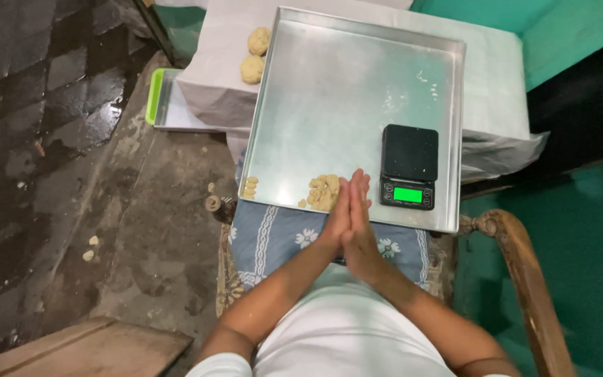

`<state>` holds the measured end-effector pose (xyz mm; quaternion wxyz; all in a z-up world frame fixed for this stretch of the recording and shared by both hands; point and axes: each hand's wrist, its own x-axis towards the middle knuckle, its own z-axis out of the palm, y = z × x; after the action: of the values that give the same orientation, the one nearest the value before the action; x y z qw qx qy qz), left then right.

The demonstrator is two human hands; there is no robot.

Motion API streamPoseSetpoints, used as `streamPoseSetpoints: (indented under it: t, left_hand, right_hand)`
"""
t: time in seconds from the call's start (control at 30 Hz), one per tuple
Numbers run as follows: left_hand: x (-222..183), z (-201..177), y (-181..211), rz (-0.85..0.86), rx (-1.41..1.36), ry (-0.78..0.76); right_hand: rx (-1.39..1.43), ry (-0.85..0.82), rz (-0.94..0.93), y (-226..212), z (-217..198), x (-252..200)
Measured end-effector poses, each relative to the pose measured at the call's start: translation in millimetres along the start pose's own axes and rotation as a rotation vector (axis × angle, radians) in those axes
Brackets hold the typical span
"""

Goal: Portioning small pieces of dough, rolling them into uniform balls, and arranging them in rows on a metal baking tray.

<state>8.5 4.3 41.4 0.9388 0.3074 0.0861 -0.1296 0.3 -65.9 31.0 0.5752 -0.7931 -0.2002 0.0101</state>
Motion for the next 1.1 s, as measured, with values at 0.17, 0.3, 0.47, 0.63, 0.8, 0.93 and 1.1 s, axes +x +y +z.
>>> streamPoseSetpoints:
  t: [0.17,0.3,0.47,0.63,0.8,0.93,1.1]
  left_hand:
    - [5,0,-7,0.033,0.070,-0.059]
    - [11,-1,4,-0.068,0.016,0.008]
    - [9,3,24,-0.210,-0.080,0.135]
    - [38,-54,-13,-0.278,-0.144,0.131]
    - [36,-64,-22,-0.332,0.001,0.079]
    - [28,-53,-9,-0.312,0.000,0.028]
    - [11,-47,6,-0.316,-0.105,-0.004]
  right_hand:
    - [-0.323,0.173,-0.176,74,-31,39]
    - [-0.440,0.187,-0.220,71,-23,25]
    - [-0.446,0.039,-0.160,66,-30,17]
    - [-0.460,-0.123,-0.185,57,-45,12]
    - [-0.472,-0.216,-0.211,46,-59,-5]
    - [-0.493,-0.164,-0.240,51,-57,-2]
    - [-0.496,-0.075,-0.290,64,-59,-2]
